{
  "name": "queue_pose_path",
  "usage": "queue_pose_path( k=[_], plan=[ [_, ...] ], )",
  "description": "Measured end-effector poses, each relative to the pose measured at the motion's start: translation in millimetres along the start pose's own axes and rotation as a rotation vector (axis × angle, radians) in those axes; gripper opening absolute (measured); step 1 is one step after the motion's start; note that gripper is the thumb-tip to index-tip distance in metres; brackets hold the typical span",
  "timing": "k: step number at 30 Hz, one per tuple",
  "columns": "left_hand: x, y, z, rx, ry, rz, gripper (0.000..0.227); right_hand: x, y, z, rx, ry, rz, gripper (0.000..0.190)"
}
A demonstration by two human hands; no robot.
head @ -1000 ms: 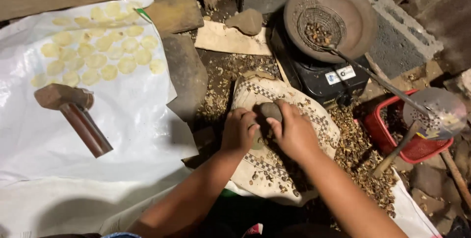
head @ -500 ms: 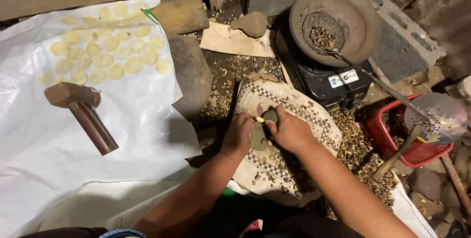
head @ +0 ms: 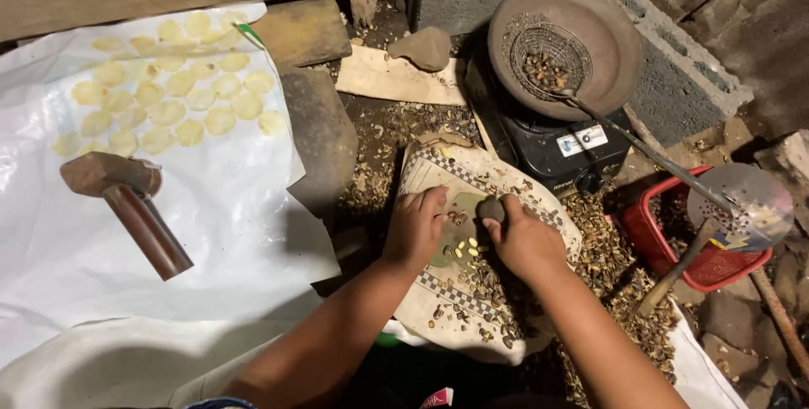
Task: Manually processing nuts by cracking shells with a stone and flattening kernels with a wooden mallet to make crackers
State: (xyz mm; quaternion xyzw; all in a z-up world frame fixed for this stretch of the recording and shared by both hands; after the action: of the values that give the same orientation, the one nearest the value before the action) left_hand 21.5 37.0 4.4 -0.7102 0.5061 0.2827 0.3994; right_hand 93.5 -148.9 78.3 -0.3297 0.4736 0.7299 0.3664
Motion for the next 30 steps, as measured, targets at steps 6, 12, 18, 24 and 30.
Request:
queue_pose_path(
  k=[6, 12, 18, 24, 30],
  plan=[
    [-8, 21, -13, -0.134, -0.311, -0.107, 0.059, -4, 16, 65, -0.36, -0.06, -0.083, 0.046],
    [-9, 19, -17, -0.123, -0.267, 0.124, 0.062, 6, -11, 43, -0.28, -0.007, -0.035, 0.05],
    [-4, 19, -17, -0.109, -0.315, 0.24, 0.066, 15, -12, 41, -0.096, -0.085, 0.143, 0.052],
    [0, 21, -16, -0.116, -0.288, 0.269, 0.067, 44, -16, 20, -0.333, 0.23, -0.114, 0.052],
    [9, 18, -3, -0.126, -0.233, 0.076, 0.059, -17, 24, -3, -0.283, 0.306, -0.347, 0.06]
  ],
)
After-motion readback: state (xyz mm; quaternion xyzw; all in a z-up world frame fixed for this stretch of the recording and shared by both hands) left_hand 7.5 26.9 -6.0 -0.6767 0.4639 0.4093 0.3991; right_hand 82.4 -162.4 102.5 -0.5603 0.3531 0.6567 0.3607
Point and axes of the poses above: each hand's wrist, its own y-axis away from the middle knuckle, its own x-axis out of the palm, z = x × y, the point moved 3 cm from there along -y, towards the middle knuckle, and after that the axes turned 15 degrees about -y, right-handed, at the moved point
